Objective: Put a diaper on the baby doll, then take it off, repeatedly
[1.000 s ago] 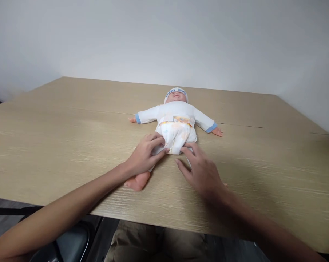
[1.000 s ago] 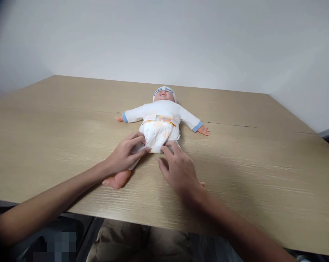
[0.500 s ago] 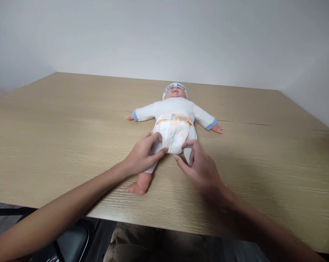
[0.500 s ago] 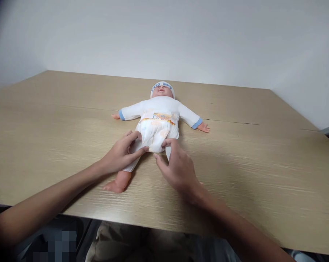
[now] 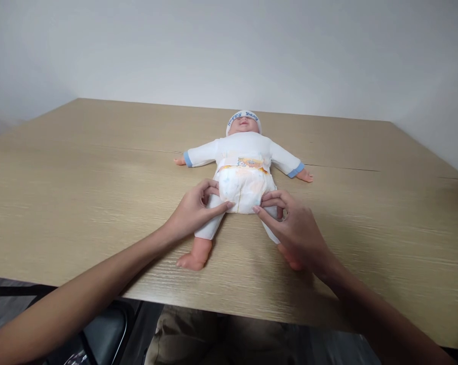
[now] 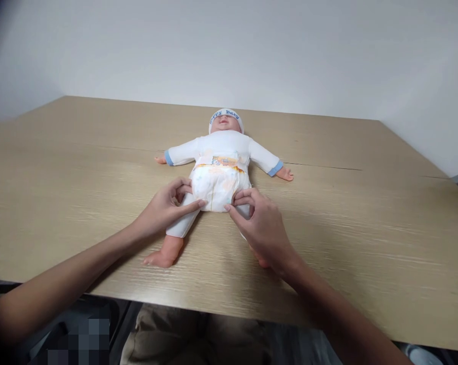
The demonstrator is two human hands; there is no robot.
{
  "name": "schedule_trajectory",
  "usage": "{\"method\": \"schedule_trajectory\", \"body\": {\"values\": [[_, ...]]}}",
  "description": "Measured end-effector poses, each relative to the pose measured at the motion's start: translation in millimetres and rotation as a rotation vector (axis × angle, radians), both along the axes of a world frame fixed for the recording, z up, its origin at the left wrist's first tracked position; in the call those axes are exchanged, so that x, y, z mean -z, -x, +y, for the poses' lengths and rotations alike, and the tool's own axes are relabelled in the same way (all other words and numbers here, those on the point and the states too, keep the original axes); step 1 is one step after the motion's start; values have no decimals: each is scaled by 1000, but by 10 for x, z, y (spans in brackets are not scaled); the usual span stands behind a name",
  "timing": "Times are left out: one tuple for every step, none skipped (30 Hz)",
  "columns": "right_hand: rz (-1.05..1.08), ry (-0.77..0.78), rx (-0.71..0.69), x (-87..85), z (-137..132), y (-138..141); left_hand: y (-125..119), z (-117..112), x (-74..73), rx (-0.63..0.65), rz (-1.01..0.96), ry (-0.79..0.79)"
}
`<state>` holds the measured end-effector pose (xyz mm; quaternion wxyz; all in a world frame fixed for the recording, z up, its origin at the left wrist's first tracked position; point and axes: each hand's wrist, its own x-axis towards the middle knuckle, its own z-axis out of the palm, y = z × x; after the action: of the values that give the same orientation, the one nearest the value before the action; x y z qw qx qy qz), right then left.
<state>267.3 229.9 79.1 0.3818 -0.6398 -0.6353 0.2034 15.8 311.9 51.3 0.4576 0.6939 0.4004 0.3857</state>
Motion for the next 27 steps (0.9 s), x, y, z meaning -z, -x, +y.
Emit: {"method": "schedule_trajectory", "body": {"values": [[-25, -11, -13, -3, 1, 3, 6, -1, -24, 22, 29, -14], [-51, -25, -23, -4, 2, 6, 9, 2, -48, 42, 55, -24], [-75, -38, -33, -2, 5, 10, 9, 8, -68, 60, 76, -25], [-93, -45, -42, 0, 8, 14, 8, 16, -84, 78, 89, -10], [-105, -44, -55, 2, 13, 18, 4, 26, -94, 97, 88, 22], [-111, -39, -69, 3, 18, 23, 0, 37, -100, 116, 72, 66], [-113, -29, -84, 3, 23, 28, -5, 47, -100, 132, 44, 114], [-110, -15, -96, 1, 28, 34, -10, 56, -96, 143, 9, 158], [-98, 3, -102, -4, 32, 39, -14, 64, -88, 149, -26, 195], [-74, 25, -105, -10, 36, 43, -16, 69, -78, 153, -56, 220], [-38, 50, -105, -19, 38, 46, -17, 74, -66, 155, -76, 234], [8, 76, -103, -28, 39, 47, -15, 77, -55, 157, -84, 238], [58, 102, -99, -38, 40, 47, -11, 79, -45, 160, -85, 234], [103, 123, -92, -48, 39, 46, -7, 80, -38, 161, -76, 219], [138, 139, -84, -56, 37, 46, -1, 79, -34, 159, -59, 191], [161, 148, -75, -63, 35, 46, 4, 77, -34, 151, -35, 154], [173, 152, -66, -67, 33, 48, 7, 73, -39, 143, -5, 114], [176, 151, -61, -67, 31, 53, 9, 68, -46, 138, 26, 75], [169, 146, -60, -64, 30, 60, 7, 64, -56, 136, 55, 41], [152, 133, -59, -57, 30, 70, 4, 61, -66, 135, 81, 14], [120, 112, -58, -46, 32, 82, -2, 60, -74, 134, 103, -8], [75, 83, -58, -33, 35, 95, -9, 63, -78, 132, 118, -29], [23, 50, -60, -19, 40, 108, -16, 69, -79, 131, 124, -49], [-28, 17, -65, -5, 47, 120, -23, 78, -76, 131, 120, -66], [-71, -11, -74, 6, 54, 129, -30, 88, -70, 138, 104, -72], [-99, -30, -84, 15, 62, 133, -35, 99, -63, 153, 76, -60], [-107, -37, -92, 20, 68, 133, -40, 109, -54, 174, 40, -26]]}}
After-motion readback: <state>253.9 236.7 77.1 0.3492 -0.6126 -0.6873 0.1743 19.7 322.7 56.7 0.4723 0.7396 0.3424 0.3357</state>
